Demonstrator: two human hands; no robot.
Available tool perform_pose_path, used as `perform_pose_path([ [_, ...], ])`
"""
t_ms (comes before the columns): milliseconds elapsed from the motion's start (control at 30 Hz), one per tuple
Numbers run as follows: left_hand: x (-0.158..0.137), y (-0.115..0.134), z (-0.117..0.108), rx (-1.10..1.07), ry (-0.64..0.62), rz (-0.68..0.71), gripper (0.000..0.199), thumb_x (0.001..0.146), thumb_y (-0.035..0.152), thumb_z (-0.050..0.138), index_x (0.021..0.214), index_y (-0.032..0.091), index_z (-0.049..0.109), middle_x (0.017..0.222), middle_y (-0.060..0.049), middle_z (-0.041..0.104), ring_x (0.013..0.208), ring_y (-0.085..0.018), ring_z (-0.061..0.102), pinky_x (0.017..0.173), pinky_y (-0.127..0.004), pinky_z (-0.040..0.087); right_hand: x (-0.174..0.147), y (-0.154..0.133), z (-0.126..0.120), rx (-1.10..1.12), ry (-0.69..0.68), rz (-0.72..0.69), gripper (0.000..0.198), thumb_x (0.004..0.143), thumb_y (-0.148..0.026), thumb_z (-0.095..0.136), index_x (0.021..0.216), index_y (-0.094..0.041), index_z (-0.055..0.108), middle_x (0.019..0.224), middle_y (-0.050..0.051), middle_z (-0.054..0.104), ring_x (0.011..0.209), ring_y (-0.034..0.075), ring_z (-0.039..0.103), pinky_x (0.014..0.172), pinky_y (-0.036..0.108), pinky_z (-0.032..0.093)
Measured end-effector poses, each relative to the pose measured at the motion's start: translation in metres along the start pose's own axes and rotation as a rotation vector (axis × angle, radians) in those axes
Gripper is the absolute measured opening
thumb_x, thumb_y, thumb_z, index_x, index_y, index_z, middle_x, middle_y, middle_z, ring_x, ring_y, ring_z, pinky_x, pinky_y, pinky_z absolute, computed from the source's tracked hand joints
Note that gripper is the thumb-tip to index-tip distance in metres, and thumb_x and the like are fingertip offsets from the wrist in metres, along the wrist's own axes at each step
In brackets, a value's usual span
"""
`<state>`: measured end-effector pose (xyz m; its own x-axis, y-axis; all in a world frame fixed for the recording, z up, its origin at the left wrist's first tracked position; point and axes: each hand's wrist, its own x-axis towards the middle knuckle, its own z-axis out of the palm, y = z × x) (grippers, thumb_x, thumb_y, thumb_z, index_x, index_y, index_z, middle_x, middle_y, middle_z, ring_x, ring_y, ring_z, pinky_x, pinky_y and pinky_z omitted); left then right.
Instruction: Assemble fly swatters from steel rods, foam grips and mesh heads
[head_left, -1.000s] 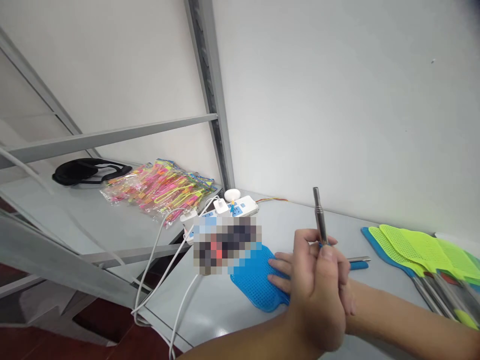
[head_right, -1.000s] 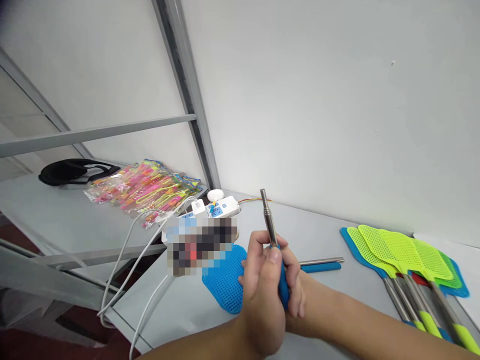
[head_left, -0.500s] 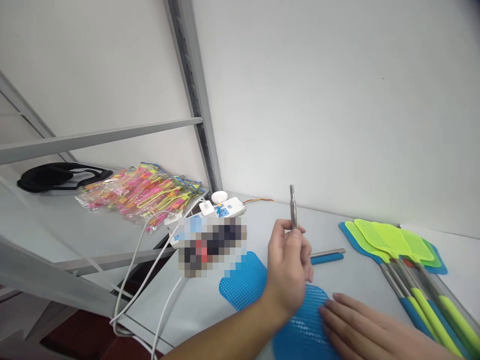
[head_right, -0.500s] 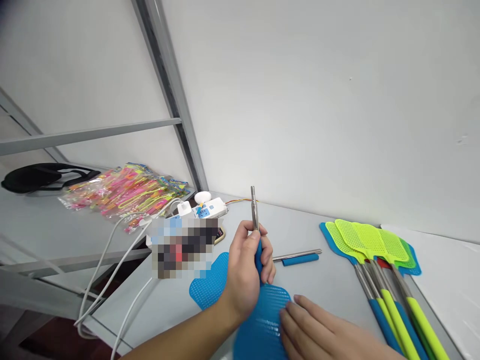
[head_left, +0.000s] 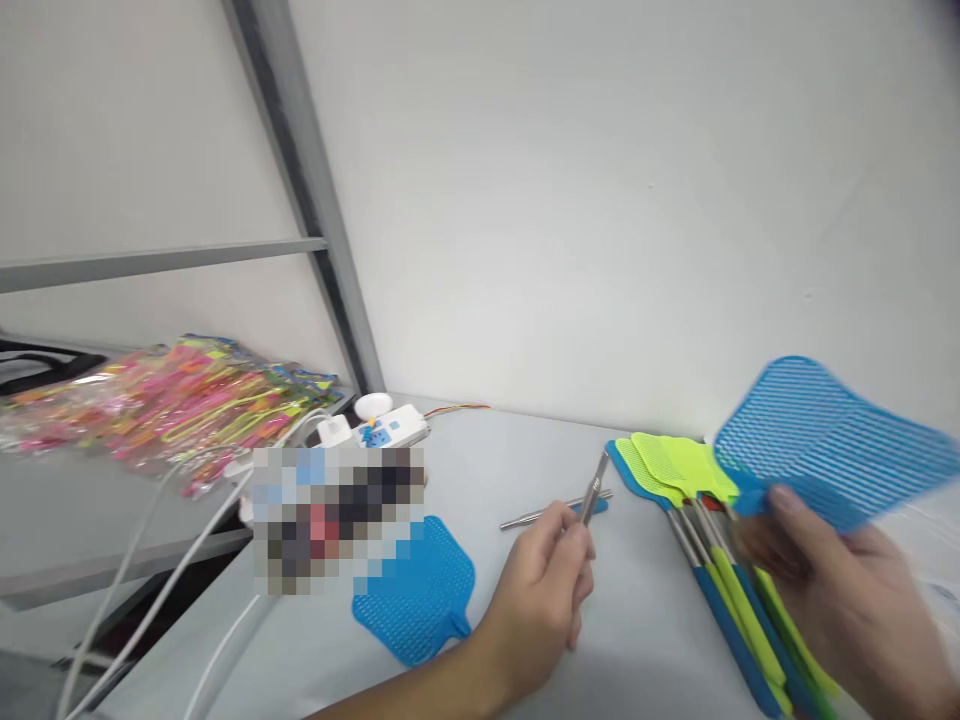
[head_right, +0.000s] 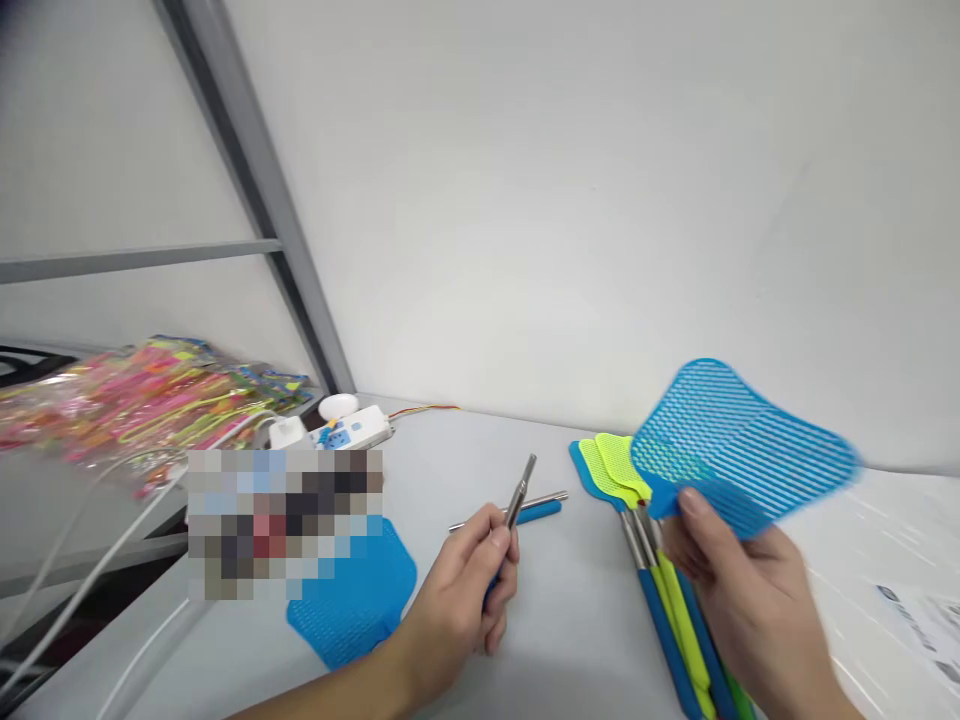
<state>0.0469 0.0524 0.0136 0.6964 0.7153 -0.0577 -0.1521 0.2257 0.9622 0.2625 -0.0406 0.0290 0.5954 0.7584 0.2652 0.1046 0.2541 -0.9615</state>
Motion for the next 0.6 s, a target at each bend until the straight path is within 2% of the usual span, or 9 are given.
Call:
perform_pose_path([
  [67,0.0,-0.007,0.003,0.095,-0.097,-0.105,0.025,0.097,0.04,0.038,0.083,0.021,0.046,0.052,0.009,0.036,0.037,-0.006,0.026,0.034,-0.017,0.025,0.008,-0.002,0.016,0.153,-0.029,0.143,0.041,0.089,-0.039,0.062,0.063,-0.022,0.035,0.058,-0.006,0.028,0.051,0.01,0.028,0.045,0.025,0.03],
  [167,0.001,-0.015,0.006,0.181,-0.196,-0.21,0.025,0.096,0.041,0.038,0.086,0.021,0.048,0.051,0.009,0.039,0.034,-0.006,0.026,0.032,-0.017,0.023,0.011,0.001,0.027,0.218,-0.087,0.233,0.044,0.09,-0.041,0.06,0.061,-0.022,0.032,0.057,-0.006,0.024,0.052,0.01,0.021,0.046,0.027,0.024],
  [400,0.004,-0.024,0.004,0.14,-0.233,-0.228,0.036,0.096,0.055,0.038,0.095,0.021,0.05,0.051,0.01,0.037,0.035,-0.006,0.025,0.034,-0.018,0.021,-0.001,0.013,0.023,-0.004,-0.128,0.246,0.039,0.088,-0.049,0.06,0.066,-0.02,0.047,0.056,-0.006,0.027,0.051,0.01,0.024,0.048,0.029,0.02],
  [600,0.005,-0.019,0.004,0.172,-0.25,-0.263,0.04,0.095,0.057,0.038,0.094,0.02,0.051,0.052,0.009,0.039,0.037,-0.006,0.028,0.037,-0.019,0.02,-0.002,0.012,0.022,-0.052,-0.102,0.25,0.043,0.088,-0.05,0.058,0.063,-0.021,0.04,0.057,-0.006,0.027,0.053,0.01,0.024,0.05,0.029,0.019],
])
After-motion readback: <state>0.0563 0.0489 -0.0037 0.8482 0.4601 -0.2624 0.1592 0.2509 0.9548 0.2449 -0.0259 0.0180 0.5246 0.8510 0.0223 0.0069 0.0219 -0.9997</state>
